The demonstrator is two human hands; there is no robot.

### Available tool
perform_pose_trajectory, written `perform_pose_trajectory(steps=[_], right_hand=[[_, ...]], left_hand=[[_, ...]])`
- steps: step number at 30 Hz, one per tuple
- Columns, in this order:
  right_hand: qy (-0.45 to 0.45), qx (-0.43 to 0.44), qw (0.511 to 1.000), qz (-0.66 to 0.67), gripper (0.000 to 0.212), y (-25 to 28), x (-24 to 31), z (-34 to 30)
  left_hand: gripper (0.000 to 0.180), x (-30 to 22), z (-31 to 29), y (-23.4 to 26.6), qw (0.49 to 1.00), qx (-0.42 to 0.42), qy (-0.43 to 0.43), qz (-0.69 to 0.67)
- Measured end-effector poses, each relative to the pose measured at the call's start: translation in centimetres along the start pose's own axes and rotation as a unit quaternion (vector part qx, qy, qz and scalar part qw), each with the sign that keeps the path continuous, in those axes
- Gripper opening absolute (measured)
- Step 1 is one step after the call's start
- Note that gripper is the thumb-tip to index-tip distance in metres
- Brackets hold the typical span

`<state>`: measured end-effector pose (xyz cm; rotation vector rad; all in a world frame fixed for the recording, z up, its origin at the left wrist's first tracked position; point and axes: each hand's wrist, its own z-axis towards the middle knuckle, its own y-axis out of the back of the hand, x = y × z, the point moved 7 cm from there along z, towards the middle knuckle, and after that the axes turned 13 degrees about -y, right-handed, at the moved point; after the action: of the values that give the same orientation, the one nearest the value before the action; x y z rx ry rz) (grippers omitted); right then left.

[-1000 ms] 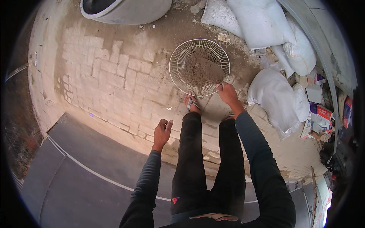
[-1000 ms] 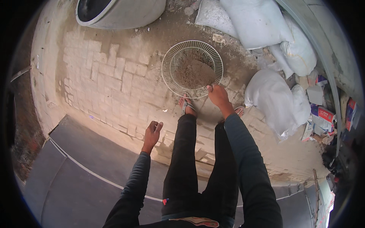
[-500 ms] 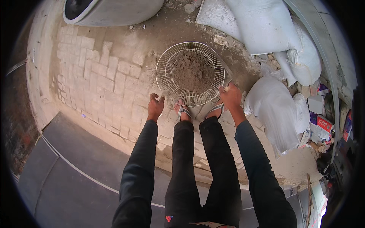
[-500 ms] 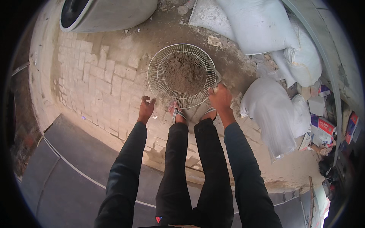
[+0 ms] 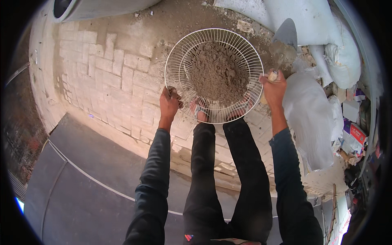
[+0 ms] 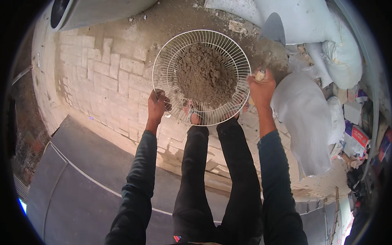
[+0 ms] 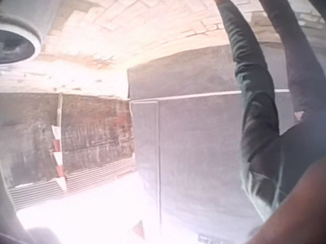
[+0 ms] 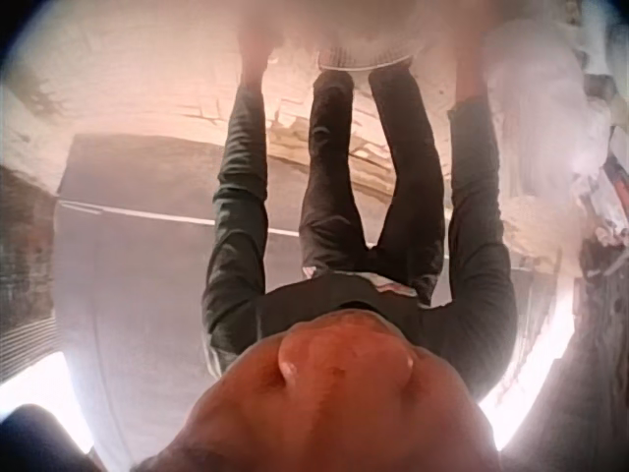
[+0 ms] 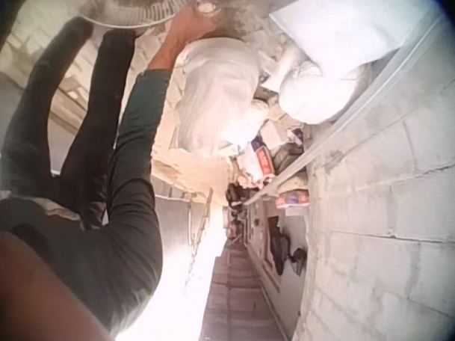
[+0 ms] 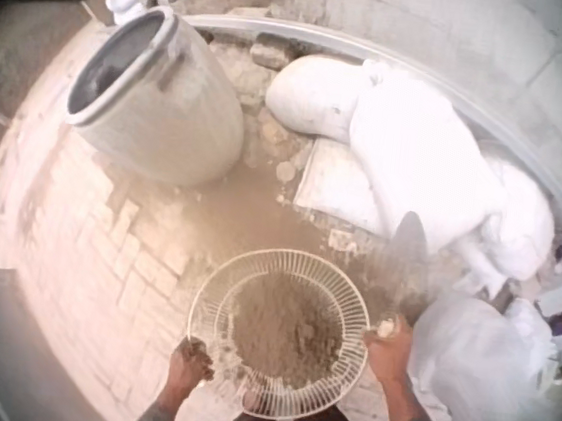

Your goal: The person uses a trowel to scoop sand from a bag and pours it onto a fan cover held in the other hand, then shakes the fan cover to sieve the sand into a bucket.

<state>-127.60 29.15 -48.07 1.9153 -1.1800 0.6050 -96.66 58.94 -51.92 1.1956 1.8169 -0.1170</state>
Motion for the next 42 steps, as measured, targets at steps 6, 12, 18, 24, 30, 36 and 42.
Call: perform_pose_trajectory(steps=[6, 12, 18, 24, 30, 36, 42], right_hand=[[0.039, 0.007, 0.994, -0.099, 0.025, 2.2, 1.7, -5.8], [0.059, 0.003, 0.995, -0.086, 0.019, 2.4, 4.4, -7.8], [0.046, -0.029, 0.991, -0.123, 0.019, 1.4, 4.8, -11.0], [-0.015, -0.022, 0.998, 0.053, 0.017, 4.8, 6.7, -12.1], [0.042, -0.01, 0.995, -0.086, 0.021, 5.8, 7.8, -14.4], [0.06, -0.026, 0.99, -0.123, 0.02, 3.8, 10.1, -16.8], [0.023, -0.059, 0.997, -0.033, 0.018, 5.3, 7.3, -15.7]], left_hand=[[0.018, -4.8, -3.5, 4.2, 0.999, -0.043, -0.001, 0.0], [0.014, -10.5, -3.6, 6.1, 0.965, -0.05, -0.15, 0.21], [0.019, -12.1, -2.7, 8.4, 0.929, -0.126, -0.265, 0.224], [0.018, -14.6, -4.1, 5.0, 0.961, -0.031, -0.223, 0.159], [0.023, -13.6, -3.1, 6.2, 0.965, -0.052, -0.226, 0.126], [0.027, -11.6, -1.8, 7.4, 0.987, -0.06, -0.148, -0.01], [0.023, -14.1, -4.8, 7.0, 0.982, -0.007, -0.185, 0.043]])
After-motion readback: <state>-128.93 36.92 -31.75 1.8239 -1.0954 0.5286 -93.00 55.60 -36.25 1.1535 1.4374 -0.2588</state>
